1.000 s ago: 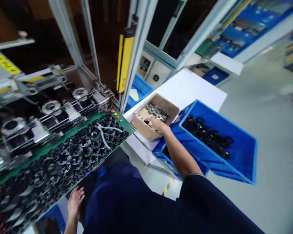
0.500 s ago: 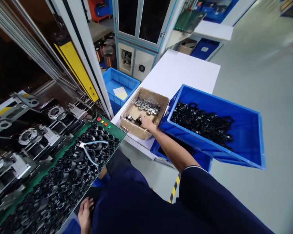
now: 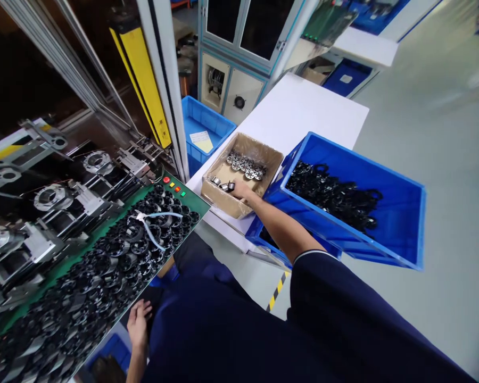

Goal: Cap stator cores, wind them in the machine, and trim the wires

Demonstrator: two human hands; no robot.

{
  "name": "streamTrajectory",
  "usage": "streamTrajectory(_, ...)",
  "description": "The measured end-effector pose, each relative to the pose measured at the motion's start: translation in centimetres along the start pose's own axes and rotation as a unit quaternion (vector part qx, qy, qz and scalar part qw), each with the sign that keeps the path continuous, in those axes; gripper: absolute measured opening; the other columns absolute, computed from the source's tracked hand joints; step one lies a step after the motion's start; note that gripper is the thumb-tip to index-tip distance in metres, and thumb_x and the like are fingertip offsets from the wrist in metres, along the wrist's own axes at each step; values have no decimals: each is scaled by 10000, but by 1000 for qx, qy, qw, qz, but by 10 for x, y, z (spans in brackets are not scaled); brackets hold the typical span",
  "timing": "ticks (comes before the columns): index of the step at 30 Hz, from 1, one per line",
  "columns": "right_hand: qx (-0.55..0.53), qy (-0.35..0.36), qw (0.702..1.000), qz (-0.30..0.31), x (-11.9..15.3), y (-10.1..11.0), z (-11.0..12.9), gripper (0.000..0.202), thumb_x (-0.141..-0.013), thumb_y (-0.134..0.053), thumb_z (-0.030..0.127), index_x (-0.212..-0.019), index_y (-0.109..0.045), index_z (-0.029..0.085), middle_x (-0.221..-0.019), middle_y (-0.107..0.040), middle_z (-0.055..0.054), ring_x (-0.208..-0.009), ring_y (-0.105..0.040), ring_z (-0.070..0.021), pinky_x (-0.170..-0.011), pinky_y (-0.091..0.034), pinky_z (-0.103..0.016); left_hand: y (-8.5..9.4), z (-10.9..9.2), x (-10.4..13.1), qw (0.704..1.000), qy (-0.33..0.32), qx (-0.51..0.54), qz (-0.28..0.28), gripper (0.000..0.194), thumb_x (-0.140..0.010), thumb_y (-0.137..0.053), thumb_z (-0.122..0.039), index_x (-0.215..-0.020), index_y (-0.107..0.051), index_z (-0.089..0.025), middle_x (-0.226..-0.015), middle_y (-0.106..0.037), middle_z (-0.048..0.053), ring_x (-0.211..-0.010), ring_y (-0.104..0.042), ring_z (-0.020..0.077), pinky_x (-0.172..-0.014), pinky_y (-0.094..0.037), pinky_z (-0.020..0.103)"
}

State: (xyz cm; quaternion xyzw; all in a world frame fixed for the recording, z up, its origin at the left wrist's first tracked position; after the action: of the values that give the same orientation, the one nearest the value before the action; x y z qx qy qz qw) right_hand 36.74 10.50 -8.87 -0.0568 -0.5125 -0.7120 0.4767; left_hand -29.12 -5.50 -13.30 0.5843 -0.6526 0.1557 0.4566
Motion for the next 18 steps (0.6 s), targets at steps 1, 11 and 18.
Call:
streamTrajectory(1,-18,-5,1000,-3,5,2,2,434,-1153,-837,449,-1480,-758,176,-1446,-785,-123,-1233,-808,-271,-1047,-739,-480,2,-5,4,999,-18,14,-25,578,-1167,-620,-769,-1204,-728,-202,-1072,-774,69,-930,-767,221,-866,-663,390)
streamTrajectory(11,-265,112,958,-20,109,47,59,439,-1067,-891,495,-1349,-683,232,-1256,-776,-43,-1046,-797,-197,-902,-745,-362,15,-55,120,963,-214,62,-148,504,-930,-859,-811,-1093,-730,-352,-960,-792,90,-920,-822,453,-945,-711,661)
streamTrajectory(18,-229,348,852,319,267,20,159,597,-844,-1079,492,-1301,-722,350,-1268,-821,-47,-1114,-832,-275,-852,-766,-383,0,-225,208,931,-345,111,30,499,-1064,-875,-551,-1415,-740,-223,-1187,-855,110,-893,-815,262,-826,-700,398)
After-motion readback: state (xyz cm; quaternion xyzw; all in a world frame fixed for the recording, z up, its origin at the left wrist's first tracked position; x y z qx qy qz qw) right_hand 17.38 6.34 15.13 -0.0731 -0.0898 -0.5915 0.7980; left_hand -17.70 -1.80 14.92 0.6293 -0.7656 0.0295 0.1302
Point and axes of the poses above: each hand's wrist, its own x-axis away from the middle knuckle, its own y-axis out of the back of the hand, z = x × y, the point moved 5 cm from there along -x, towards the middle knuckle
